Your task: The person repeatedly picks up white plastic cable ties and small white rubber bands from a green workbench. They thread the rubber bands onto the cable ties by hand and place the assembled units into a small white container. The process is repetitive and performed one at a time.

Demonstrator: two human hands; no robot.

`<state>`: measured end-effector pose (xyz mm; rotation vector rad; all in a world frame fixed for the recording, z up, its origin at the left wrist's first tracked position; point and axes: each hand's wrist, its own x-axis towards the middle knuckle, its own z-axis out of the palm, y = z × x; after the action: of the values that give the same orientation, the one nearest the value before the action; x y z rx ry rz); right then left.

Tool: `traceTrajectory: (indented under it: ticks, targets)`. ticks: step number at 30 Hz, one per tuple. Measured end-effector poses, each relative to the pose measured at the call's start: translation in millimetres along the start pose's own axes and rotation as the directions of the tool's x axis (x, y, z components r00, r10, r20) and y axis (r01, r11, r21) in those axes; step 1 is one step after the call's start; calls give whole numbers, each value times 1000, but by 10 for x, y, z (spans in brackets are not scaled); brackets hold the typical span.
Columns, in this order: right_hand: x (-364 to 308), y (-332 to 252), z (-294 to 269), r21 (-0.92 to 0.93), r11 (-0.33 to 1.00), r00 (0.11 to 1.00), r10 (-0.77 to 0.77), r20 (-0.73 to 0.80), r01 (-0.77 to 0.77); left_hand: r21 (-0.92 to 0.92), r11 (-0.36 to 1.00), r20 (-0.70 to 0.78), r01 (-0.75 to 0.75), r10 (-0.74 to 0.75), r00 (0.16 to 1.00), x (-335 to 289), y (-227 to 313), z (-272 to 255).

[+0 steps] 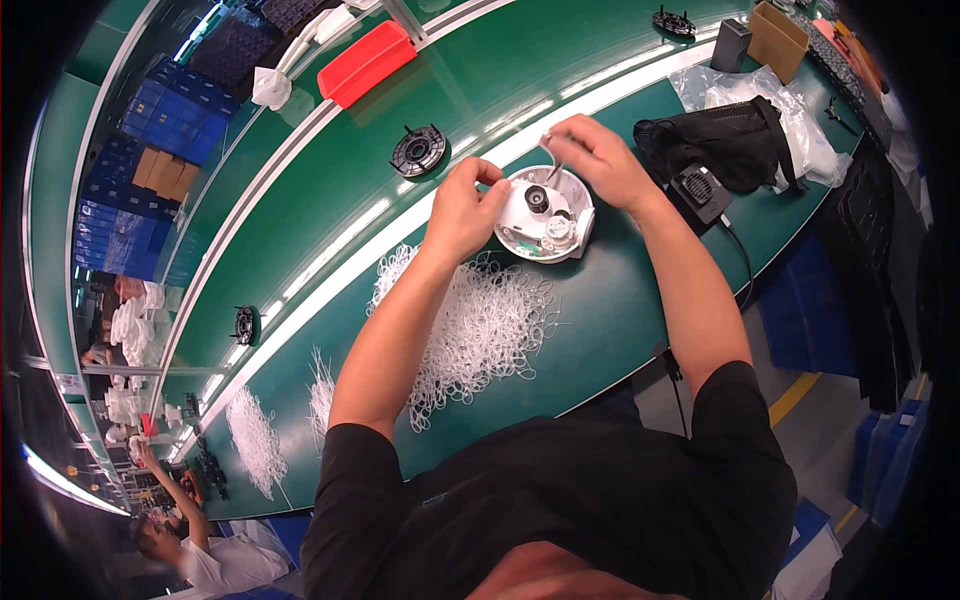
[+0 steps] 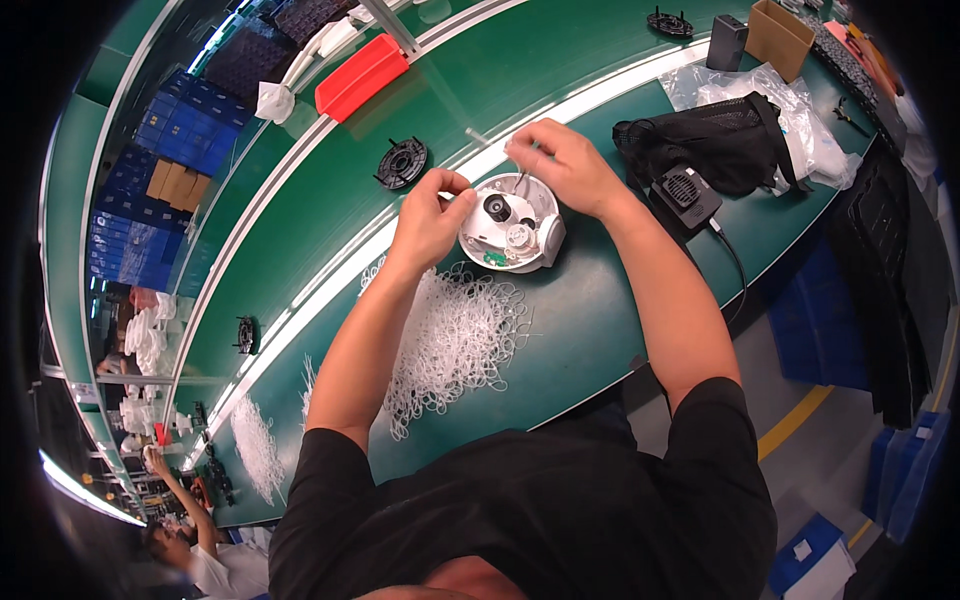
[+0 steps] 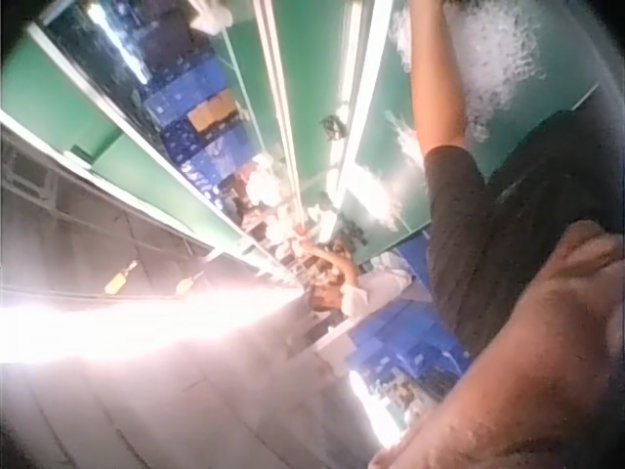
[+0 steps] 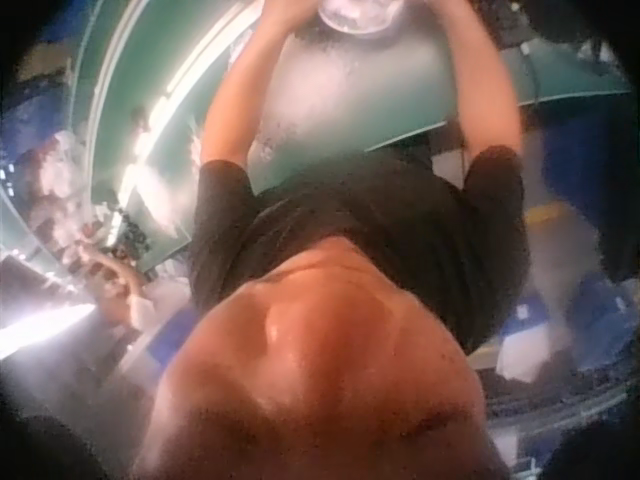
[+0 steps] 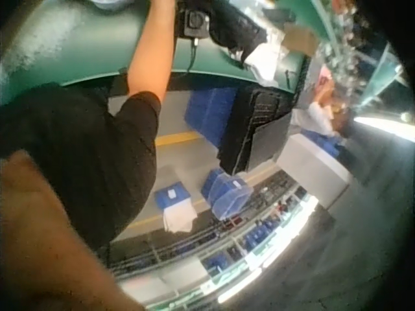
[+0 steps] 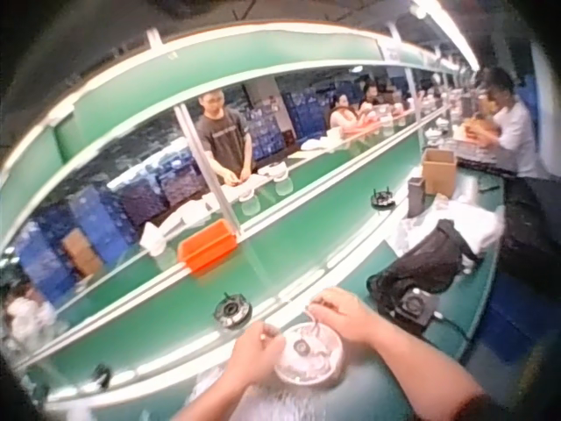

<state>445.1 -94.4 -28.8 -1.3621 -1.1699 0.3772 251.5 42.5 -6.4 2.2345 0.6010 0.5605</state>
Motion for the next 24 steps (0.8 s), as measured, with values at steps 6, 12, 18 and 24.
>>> traceTrajectory:
  ticks: [6, 12, 18, 24]
  targets:
    - [31, 168, 40, 35, 988, 954, 156, -257, -152, -217, 894, 416, 393, -279, 865, -106, 12, -164]
    - [-11, 423, 143, -47, 963, 923, 239, -301, -265, -476, 799, 277, 368, -261, 925, -50, -80, -456]
    - [-13, 529, 203, -74, 962, 936, 235, -263, -262, -719, 653, -110, 237, -443, 890, 235, -598, -1132]
    - [24, 608, 196, -96, 963, 948, 225, -224, -252, -731, 595, -281, 332, -707, 649, 234, -1359, -1618]
